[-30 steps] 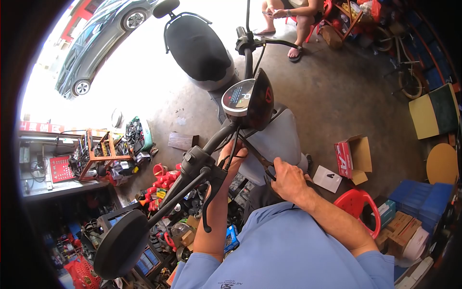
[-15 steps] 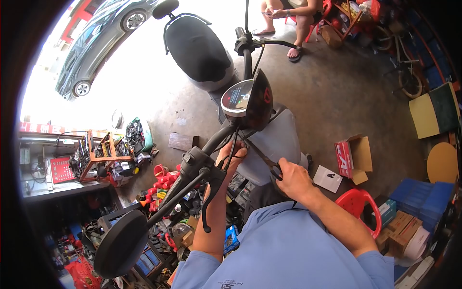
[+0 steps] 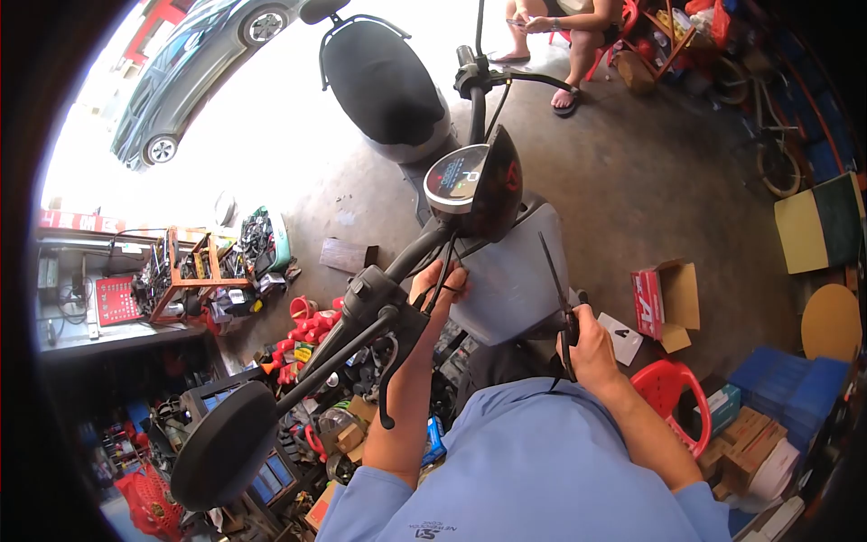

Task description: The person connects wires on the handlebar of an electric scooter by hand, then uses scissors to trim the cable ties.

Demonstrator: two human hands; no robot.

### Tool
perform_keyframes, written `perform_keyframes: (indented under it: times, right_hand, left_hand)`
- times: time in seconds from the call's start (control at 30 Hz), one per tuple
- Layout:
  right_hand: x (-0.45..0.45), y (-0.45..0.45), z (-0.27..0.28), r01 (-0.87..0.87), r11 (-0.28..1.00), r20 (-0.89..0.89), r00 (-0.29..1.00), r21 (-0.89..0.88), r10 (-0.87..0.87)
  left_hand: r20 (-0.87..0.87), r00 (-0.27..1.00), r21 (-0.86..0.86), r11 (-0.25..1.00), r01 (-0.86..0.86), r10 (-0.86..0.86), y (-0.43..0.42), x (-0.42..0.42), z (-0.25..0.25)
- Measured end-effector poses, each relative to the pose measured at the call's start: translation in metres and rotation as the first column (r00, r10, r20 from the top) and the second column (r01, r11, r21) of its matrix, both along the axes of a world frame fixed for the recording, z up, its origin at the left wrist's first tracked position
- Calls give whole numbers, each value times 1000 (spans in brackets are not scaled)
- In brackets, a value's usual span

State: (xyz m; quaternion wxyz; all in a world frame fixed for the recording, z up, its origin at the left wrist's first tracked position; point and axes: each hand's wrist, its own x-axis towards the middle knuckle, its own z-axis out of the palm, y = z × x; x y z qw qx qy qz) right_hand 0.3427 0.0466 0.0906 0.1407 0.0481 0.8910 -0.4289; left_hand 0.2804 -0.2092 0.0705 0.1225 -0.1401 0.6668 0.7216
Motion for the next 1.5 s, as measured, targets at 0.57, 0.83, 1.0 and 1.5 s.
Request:
perform_keyframes:
  times: [0.57,0.83,1.0,1.5]
  right_hand:
    - [-17,-51,12,-250,957,19,968,148,250]
    - [-18,-64,7,-285,944,82,958,167,275]
    - [-19,-69,9,-282,947,119,957,151,266]
    - [-18,-73,16,-324,932,152,942,164,300]
  left_hand:
    - [-42,999,80,997,7,-4,0,2,-5]
    - [-55,998,-52,998,19,-22,-2,2,-14]
    - [-19,1000,-103,995,-9,7,-2,1,-20]
    - [-85,995,-19,999,-51,50,1,2,-30]
